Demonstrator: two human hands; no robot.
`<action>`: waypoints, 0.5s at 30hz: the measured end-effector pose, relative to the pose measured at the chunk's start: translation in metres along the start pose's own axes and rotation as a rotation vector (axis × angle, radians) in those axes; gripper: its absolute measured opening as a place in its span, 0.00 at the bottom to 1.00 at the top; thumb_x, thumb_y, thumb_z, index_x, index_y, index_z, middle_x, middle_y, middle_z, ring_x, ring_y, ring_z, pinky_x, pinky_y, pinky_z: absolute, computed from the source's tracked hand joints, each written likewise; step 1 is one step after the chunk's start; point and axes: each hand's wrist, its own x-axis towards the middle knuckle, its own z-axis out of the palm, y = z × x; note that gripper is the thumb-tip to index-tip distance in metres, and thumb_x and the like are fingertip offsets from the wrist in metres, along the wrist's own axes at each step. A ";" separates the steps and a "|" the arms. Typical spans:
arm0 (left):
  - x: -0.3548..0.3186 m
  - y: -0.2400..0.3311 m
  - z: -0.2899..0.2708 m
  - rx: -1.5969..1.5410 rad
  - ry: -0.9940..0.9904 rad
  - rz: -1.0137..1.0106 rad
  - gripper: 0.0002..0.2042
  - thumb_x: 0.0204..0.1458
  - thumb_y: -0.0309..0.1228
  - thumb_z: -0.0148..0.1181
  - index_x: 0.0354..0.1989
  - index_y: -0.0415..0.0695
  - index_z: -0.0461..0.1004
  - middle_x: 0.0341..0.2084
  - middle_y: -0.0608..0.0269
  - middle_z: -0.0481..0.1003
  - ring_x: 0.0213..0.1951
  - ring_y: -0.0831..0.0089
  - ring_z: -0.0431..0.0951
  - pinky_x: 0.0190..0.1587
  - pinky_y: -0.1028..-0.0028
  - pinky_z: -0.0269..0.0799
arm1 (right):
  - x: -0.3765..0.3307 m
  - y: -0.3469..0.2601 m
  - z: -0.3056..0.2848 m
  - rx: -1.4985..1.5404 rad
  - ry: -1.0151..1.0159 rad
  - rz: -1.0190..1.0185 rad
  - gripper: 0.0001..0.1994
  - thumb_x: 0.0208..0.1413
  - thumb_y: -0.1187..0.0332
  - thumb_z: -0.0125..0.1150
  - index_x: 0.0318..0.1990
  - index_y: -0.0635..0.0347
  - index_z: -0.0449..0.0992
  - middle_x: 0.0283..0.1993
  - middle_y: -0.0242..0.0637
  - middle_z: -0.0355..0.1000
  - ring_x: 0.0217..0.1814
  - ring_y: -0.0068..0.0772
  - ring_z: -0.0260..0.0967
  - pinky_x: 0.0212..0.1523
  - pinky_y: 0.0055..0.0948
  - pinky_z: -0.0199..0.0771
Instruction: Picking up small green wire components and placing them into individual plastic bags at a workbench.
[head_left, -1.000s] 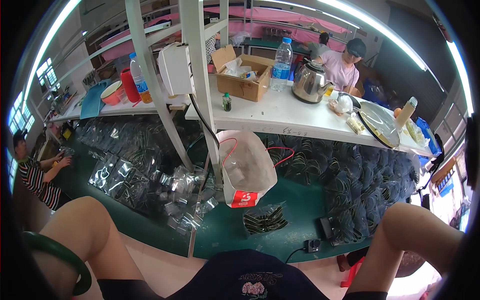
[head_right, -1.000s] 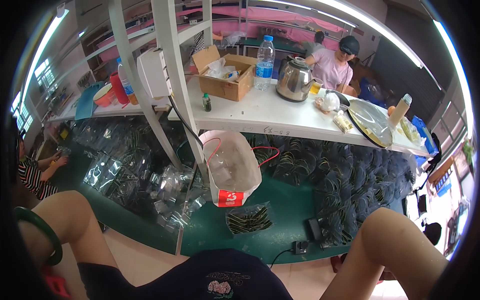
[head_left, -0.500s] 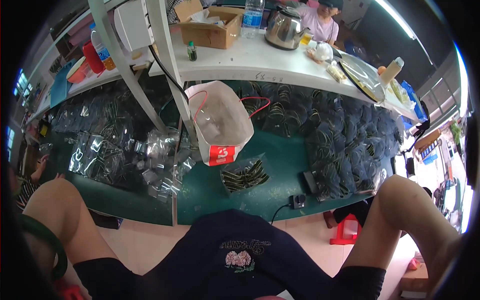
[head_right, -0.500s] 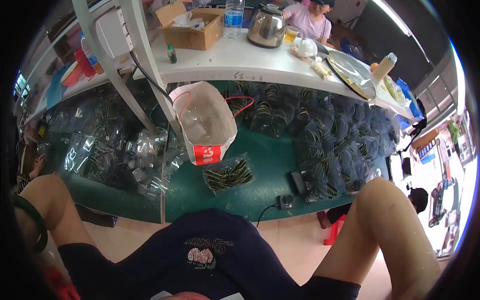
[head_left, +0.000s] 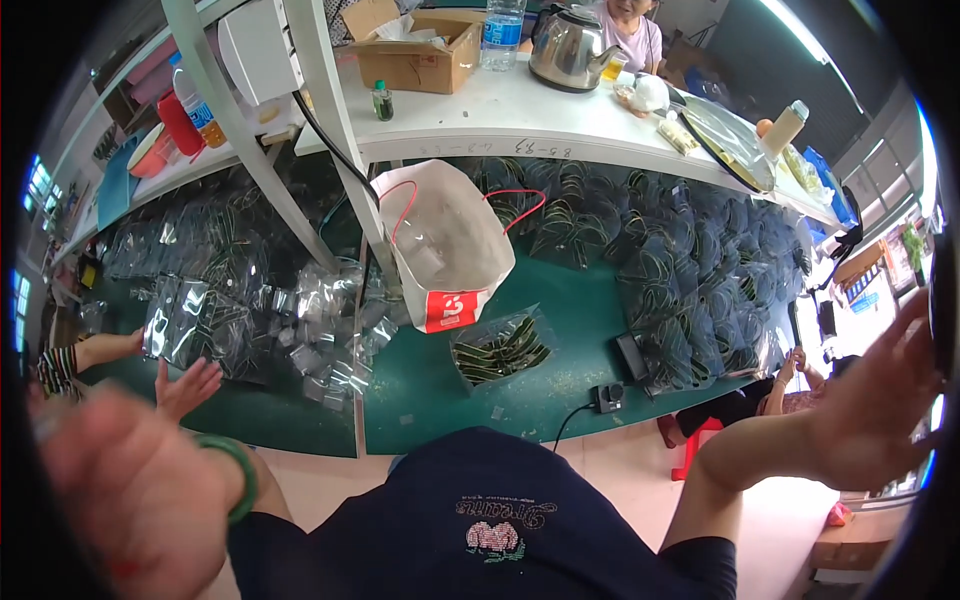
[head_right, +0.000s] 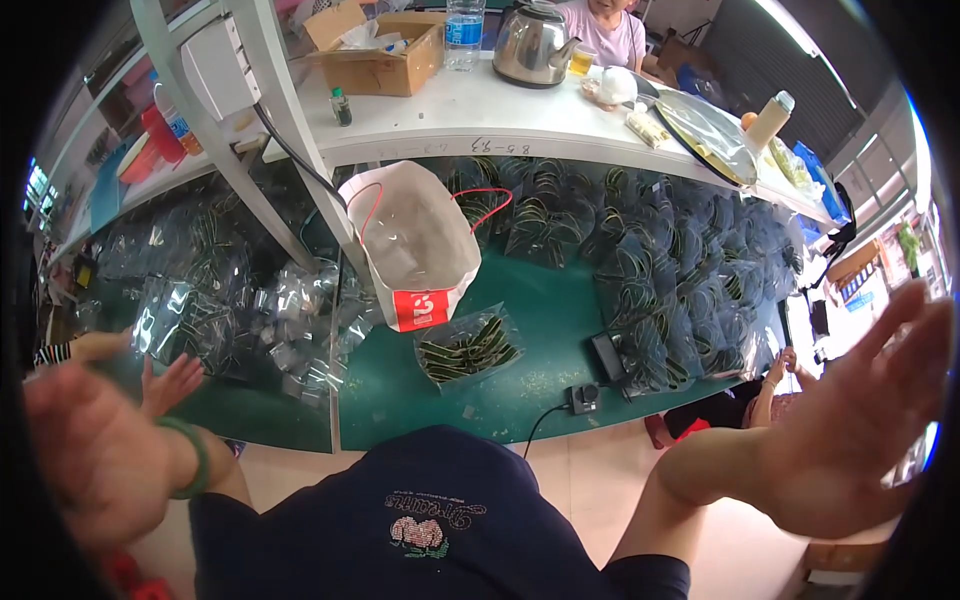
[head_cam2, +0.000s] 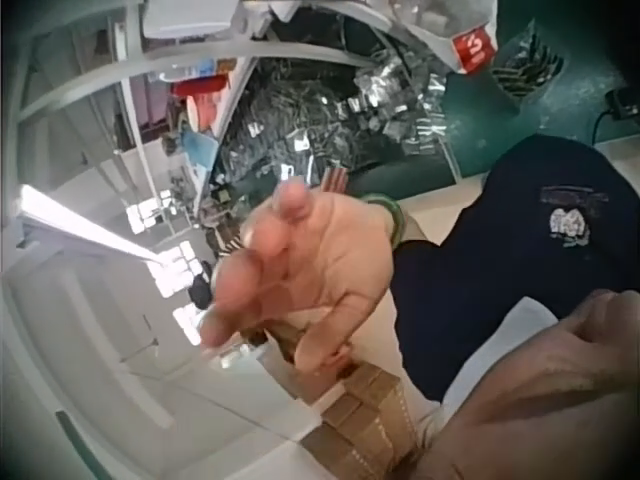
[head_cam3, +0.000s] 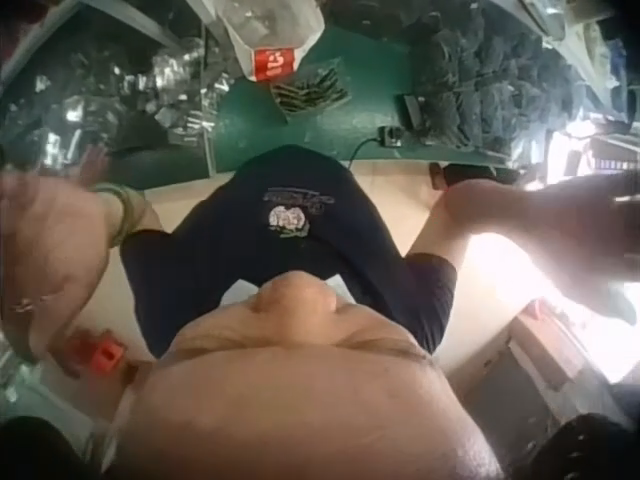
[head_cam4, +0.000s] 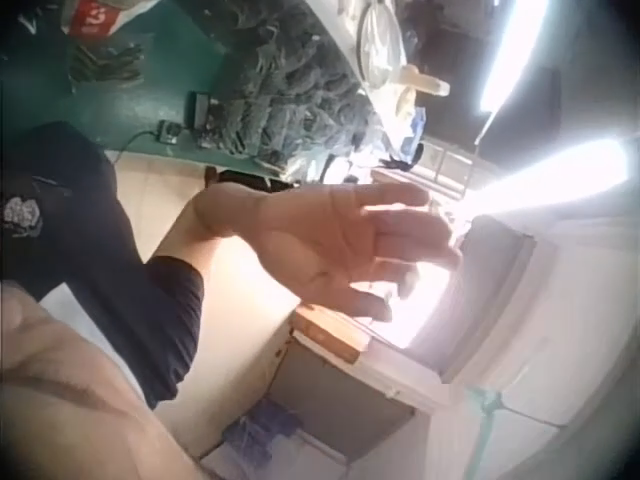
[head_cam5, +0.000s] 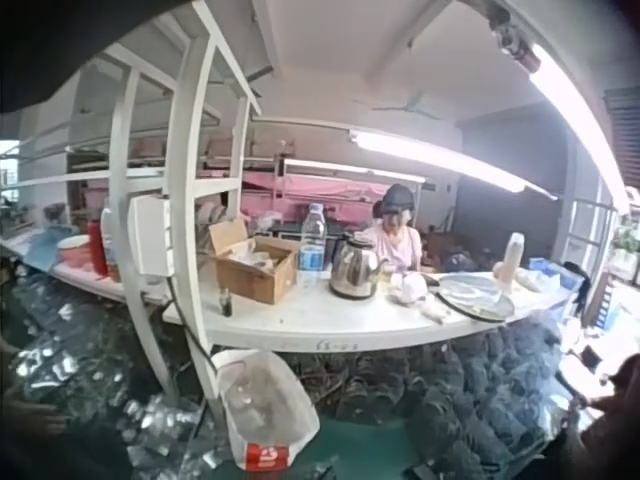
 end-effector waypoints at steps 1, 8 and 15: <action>-0.040 -0.032 0.002 -0.012 0.198 0.050 0.36 0.70 0.57 0.49 0.72 0.37 0.61 0.62 0.35 0.73 0.55 0.48 0.80 0.66 0.45 0.68 | -0.027 0.005 -0.043 0.066 0.037 0.016 0.21 0.77 0.57 0.48 0.57 0.69 0.76 0.69 0.65 0.69 0.78 0.62 0.61 0.76 0.67 0.61; -0.306 -0.110 -0.049 0.265 0.181 -1.523 0.18 0.71 0.30 0.59 0.66 0.37 0.72 0.53 0.57 0.82 0.55 0.70 0.82 0.58 0.69 0.78 | -0.276 0.091 -0.097 -0.608 0.530 0.983 0.13 0.77 0.59 0.54 0.43 0.58 0.75 0.40 0.37 0.78 0.42 0.28 0.73 0.48 0.31 0.73; -0.425 -0.163 -0.109 0.841 -0.208 -1.353 0.24 0.61 0.32 0.70 0.64 0.38 0.73 0.57 0.48 0.79 0.57 0.50 0.80 0.61 0.58 0.75 | -0.373 0.079 -0.044 -0.510 0.628 1.317 0.16 0.74 0.64 0.60 0.30 0.56 0.72 0.32 0.36 0.79 0.35 0.26 0.72 0.43 0.29 0.71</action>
